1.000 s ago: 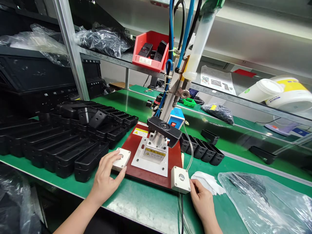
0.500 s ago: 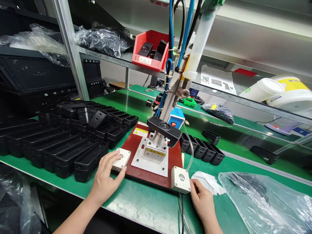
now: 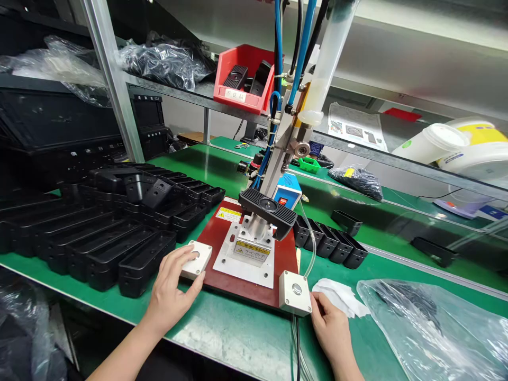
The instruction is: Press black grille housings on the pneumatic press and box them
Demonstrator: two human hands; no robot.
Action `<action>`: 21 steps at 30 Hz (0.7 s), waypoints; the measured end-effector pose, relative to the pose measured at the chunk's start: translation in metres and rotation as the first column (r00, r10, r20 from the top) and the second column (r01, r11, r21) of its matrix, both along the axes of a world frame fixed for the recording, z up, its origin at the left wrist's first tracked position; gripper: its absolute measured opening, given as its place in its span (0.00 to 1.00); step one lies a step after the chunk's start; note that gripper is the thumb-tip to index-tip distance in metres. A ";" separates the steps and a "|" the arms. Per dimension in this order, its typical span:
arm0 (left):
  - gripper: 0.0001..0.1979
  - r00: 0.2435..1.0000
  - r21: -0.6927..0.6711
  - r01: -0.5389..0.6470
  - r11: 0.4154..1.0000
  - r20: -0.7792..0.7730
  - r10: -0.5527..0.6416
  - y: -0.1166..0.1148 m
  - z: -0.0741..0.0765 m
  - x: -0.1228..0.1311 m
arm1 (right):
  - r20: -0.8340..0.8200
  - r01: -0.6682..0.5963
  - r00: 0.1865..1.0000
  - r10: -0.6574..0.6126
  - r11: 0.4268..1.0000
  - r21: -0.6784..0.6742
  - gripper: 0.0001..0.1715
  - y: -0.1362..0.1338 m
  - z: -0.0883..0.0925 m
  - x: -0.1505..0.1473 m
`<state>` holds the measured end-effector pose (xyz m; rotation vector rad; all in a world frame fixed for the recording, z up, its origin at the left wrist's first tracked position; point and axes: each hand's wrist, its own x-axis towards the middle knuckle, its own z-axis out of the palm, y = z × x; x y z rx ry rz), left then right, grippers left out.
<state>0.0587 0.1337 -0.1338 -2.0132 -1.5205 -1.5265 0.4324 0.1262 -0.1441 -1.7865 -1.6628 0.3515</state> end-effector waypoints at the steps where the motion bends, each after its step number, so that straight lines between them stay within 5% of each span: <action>1: 0.17 1.000 -0.004 0.002 1.000 -0.001 -0.002 0.000 0.000 0.000 | -0.002 0.008 1.000 -0.008 1.000 0.003 0.28 0.000 0.001 -0.002; 21: 0.17 1.000 0.002 0.011 1.000 -0.003 -0.011 -0.002 0.001 0.000 | -0.022 0.021 1.000 -0.020 1.000 0.002 0.27 -0.003 0.005 -0.006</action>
